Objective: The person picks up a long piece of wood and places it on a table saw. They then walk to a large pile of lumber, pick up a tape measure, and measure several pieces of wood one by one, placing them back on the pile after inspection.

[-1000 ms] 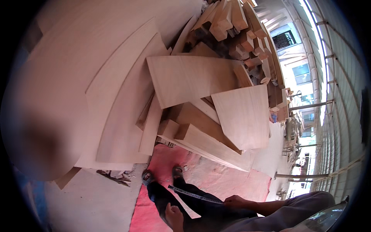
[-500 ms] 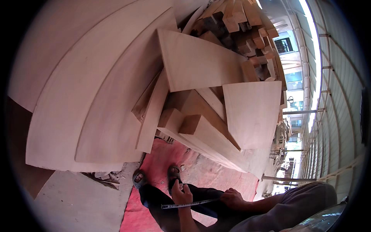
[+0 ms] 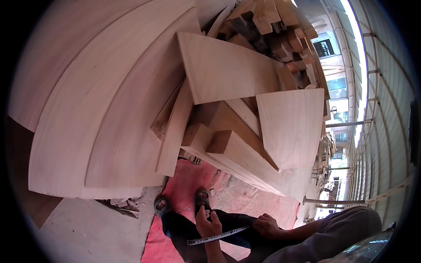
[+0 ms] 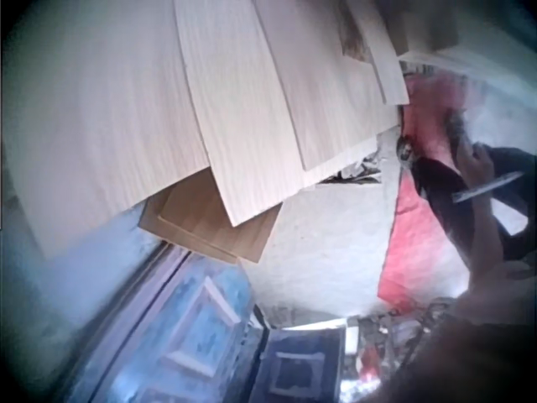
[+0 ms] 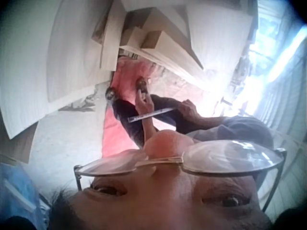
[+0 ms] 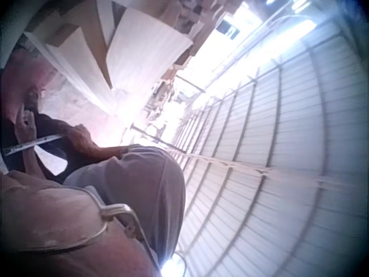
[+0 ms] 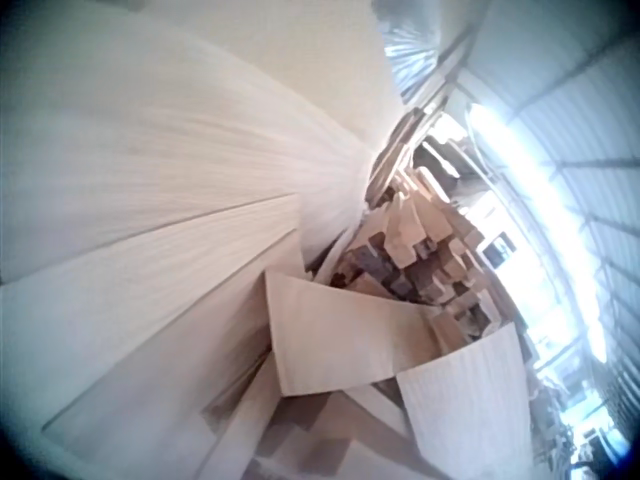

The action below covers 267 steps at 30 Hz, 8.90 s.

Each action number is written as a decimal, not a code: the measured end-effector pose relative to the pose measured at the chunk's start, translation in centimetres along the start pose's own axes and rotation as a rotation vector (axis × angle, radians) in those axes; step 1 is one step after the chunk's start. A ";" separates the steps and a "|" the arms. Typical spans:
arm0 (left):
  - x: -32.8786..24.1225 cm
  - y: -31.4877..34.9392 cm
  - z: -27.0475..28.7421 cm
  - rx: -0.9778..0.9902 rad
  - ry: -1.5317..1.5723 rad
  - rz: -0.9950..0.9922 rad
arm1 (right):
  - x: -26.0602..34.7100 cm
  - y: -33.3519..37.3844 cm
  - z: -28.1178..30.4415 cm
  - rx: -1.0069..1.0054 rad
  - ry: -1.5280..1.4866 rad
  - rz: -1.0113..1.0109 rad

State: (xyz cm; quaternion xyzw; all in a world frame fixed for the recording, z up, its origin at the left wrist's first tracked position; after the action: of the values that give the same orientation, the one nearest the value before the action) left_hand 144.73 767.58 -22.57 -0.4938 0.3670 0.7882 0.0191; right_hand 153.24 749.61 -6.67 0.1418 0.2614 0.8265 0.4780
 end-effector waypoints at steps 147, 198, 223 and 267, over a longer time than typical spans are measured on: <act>-21.1 -36.7 -14.8 -0.080 0.038 0.279 | -9.6 6.8 4.7 -0.468 -0.673 -0.472; -47.4 -18.3 -13.1 0.234 -0.136 0.081 | -39.0 4.8 31.4 -0.806 0.040 -0.389; -37.5 12.0 7.7 0.150 -0.091 0.355 | -11.1 -11.2 18.0 -0.151 -2.307 -0.398; -26.4 -29.2 33.0 -0.502 -1.167 -0.032 | 15.4 -22.8 16.3 -0.066 -1.274 -0.374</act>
State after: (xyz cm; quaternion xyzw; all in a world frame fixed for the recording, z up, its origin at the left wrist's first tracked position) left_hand 144.49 817.41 -9.94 0.0221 0.0927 0.9892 0.1114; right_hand 169.73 777.06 -6.40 0.5402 -0.0774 0.4918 0.6784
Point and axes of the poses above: each hand's wrist, its own y-axis away from the middle knuckle, its own z-axis out of the back of the hand, x = y × z, the point moved 3 cm from there along -y, towards the middle knuckle, and after that the axes turned 12 degrees about -x, right-handed, at the moved point
